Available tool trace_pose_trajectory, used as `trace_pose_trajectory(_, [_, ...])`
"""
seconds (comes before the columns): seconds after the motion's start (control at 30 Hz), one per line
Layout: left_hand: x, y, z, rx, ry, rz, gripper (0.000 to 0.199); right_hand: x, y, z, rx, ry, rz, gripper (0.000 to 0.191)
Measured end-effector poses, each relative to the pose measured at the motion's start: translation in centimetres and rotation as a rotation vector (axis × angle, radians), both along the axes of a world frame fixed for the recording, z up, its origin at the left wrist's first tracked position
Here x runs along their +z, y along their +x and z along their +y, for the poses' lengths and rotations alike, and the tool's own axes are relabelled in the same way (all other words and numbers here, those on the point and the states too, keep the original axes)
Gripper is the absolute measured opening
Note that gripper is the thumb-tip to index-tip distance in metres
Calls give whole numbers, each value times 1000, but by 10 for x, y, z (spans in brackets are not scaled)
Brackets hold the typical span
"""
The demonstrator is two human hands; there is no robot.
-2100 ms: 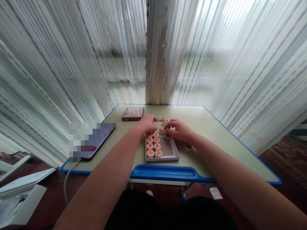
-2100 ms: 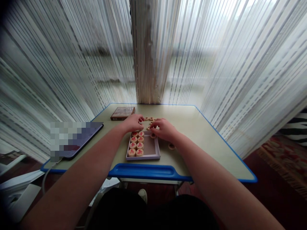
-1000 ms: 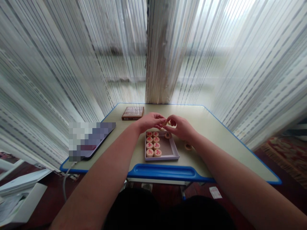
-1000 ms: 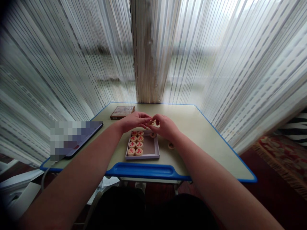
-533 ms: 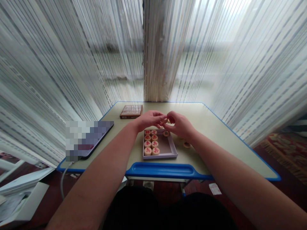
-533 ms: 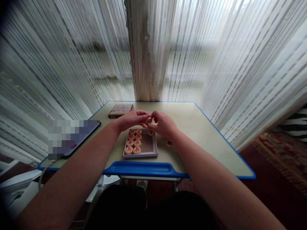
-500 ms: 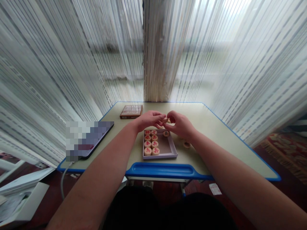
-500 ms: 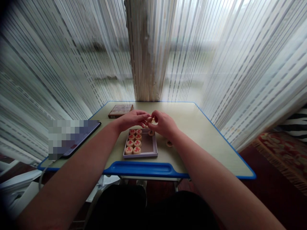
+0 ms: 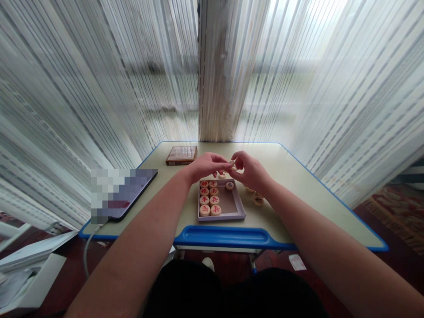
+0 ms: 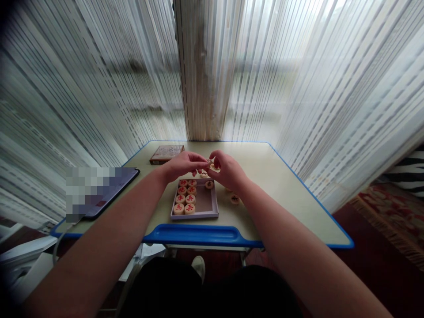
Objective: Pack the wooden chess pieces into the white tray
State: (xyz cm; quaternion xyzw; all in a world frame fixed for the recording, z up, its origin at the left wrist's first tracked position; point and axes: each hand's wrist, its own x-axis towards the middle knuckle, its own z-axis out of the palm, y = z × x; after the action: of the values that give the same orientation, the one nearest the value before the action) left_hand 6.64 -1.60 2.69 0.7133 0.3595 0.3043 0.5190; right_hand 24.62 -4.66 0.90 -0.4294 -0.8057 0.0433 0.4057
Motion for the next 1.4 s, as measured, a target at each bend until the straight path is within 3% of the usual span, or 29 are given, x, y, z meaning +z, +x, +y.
trace_pose_trajectory(0.17, [-4, -1, 4, 81, 17, -11, 40, 3, 5, 1, -5, 17, -37, 31])
trace_pose_trajectory(0.3, [-4, -1, 2, 59, 13, -6, 37, 6, 6, 0, -18, 10, -41, 22])
trace_pose_trajectory(0.53, [-1, 1, -3, 62, 33, 19, 31, 9, 2, -1, 50, -209, 114, 14])
trace_pose_trajectory(0.83, [-4, 3, 3, 110, 147, -85, 25, 1, -1, 6, 67, -354, 354, 17])
trace_pose_trajectory(1.17, [-6, 3, 4, 93, 199, -89, 23, 2, 0, 6, 113, -496, 477, 22])
trace_pose_trajectory(1.4, [-3, 2, 1, 90, 172, -69, 26, 10, -1, 2, 20, -532, 448, 18])
